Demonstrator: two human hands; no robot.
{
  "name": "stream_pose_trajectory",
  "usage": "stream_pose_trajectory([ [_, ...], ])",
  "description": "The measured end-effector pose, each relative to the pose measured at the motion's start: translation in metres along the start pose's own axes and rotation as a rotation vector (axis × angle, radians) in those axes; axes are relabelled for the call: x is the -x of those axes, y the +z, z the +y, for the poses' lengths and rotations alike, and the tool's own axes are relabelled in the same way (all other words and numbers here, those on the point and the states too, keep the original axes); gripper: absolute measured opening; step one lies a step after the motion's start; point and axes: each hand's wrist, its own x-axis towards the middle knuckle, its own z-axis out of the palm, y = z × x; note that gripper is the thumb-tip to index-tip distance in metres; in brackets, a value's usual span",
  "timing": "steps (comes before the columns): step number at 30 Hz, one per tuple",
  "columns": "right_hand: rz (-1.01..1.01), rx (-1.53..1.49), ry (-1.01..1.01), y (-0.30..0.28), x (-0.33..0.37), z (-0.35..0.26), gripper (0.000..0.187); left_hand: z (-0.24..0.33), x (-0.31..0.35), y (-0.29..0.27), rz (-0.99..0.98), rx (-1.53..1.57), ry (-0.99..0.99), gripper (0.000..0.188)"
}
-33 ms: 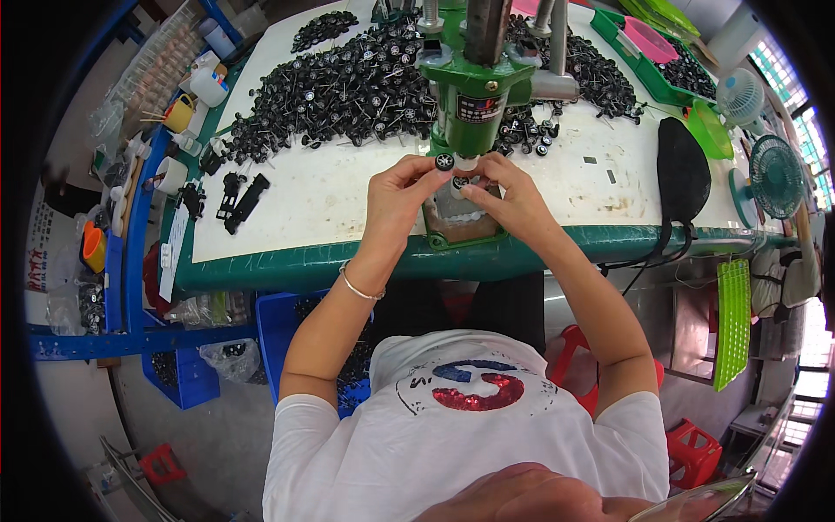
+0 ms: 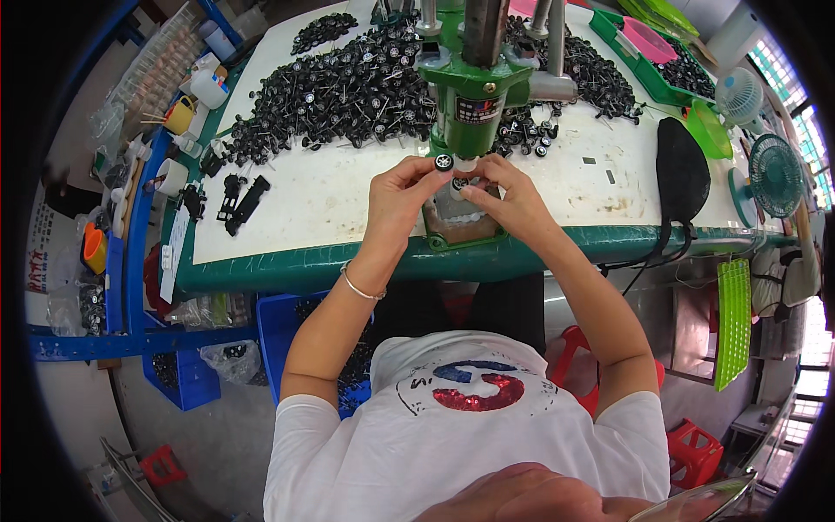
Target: The person assembles small plastic parts and metal components into assembled units using a manual press machine.
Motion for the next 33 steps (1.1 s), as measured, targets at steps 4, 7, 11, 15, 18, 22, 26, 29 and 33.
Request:
stream_pose_trajectory([
  [4, 0.028, -0.071, 0.012, 0.001, 0.006, 0.005, 0.038, -0.006, 0.0, 0.003, -0.018, -0.014, -0.037, 0.014],
  [7, 0.102, -0.242, 0.048, -0.008, 0.009, 0.005, 0.043, -0.008, 0.001, 0.007, -0.039, -0.09, 0.033, 0.014],
  [11, 0.106, -0.229, 0.078, -0.029, 0.007, 0.007, 0.039, -0.003, -0.003, 0.013, -0.066, -0.108, 0.109, 0.016],
  [15, 0.068, -0.156, 0.028, -0.022, 0.004, 0.005, 0.037, -0.007, -0.009, 0.009, -0.074, -0.079, 0.112, 0.015],
  [18, 0.095, -0.179, 0.033, -0.006, 0.0, -0.002, 0.032, -0.002, -0.008, 0.01, -0.074, -0.104, 0.108, 0.014],
  [22, 0.081, -0.084, 0.003, 0.009, -0.002, -0.002, 0.03, -0.002, -0.01, 0.006, -0.073, -0.119, 0.13, 0.013],
  [26, 0.094, -0.085, 0.03, 0.008, -0.001, 0.0, 0.031, -0.002, -0.01, 0.008, -0.082, -0.104, 0.111, 0.012],
  [29, 0.072, -0.119, 0.039, 0.008, -0.001, 0.002, 0.034, -0.005, -0.01, 0.008, -0.093, -0.051, 0.08, 0.012],
  [33, 0.124, -0.161, 0.027, 0.004, 0.003, 0.005, 0.04, -0.007, -0.01, 0.012, -0.092, 0.022, 0.05, 0.016],
])
